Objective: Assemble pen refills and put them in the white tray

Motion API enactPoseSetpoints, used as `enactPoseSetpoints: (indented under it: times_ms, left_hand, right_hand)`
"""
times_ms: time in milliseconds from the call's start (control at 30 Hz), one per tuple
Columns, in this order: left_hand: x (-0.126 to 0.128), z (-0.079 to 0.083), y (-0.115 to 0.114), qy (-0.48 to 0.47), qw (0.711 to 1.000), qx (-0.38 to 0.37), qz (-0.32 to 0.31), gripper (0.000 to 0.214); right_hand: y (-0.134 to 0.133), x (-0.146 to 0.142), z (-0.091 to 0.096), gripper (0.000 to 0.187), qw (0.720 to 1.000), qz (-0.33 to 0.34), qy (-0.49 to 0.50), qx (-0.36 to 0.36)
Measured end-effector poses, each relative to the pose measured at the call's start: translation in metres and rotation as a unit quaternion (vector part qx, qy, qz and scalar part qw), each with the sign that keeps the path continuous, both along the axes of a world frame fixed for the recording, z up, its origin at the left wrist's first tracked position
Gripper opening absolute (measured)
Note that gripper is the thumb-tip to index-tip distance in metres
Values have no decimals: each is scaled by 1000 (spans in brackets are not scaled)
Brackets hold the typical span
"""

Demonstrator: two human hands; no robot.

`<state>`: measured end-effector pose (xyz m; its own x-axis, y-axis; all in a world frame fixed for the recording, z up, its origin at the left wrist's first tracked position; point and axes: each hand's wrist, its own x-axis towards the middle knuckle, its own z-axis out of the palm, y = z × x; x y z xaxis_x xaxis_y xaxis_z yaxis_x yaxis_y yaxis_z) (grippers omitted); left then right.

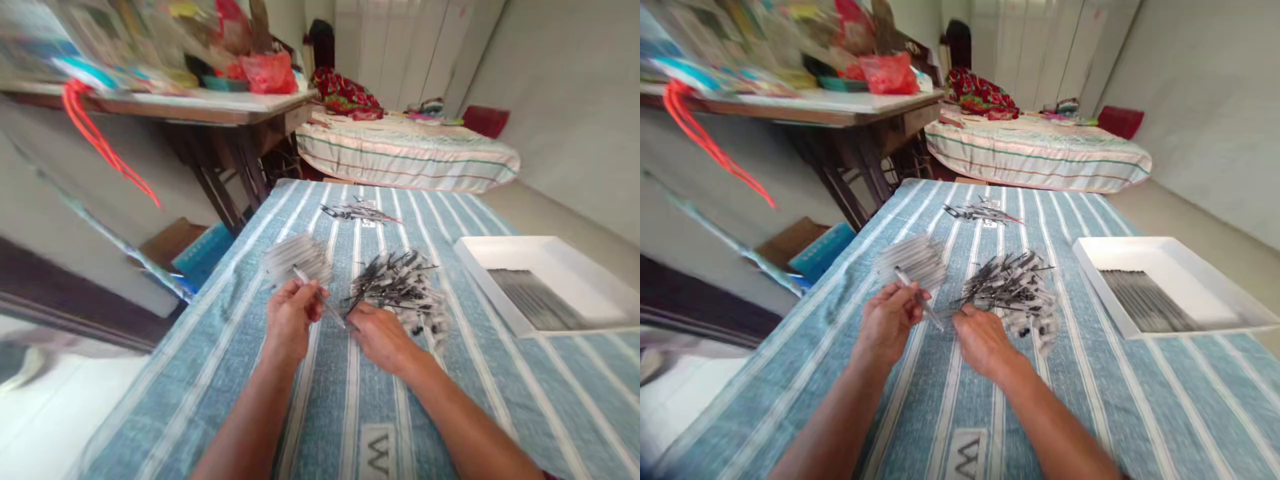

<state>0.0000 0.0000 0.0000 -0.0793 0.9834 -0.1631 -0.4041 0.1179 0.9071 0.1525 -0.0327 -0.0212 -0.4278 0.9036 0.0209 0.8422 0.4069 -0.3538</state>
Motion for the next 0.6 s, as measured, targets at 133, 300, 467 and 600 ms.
enactPoseSetpoints:
  times_ms: [133, 300, 467, 600]
  left_hand:
    - [1, 0, 0, 7, 1000, -4, 8, 19]
    - [2, -3, -1, 21, 1000, 5, 20, 18]
    - [2, -5, -1, 29, 999, 19, 18, 16]
    - [3, -5, -2, 36, 999, 18, 15, 16]
  right_hand:
    - [-1, 4, -1, 16, 999, -7, 28, -13]
    - [-12, 5, -6, 11, 960, -60, 257, -98]
    - [-19, 1, -3, 8, 881, -102, 399, -234]
    - [-19, -1, -2, 7, 862, -116, 428, -245]
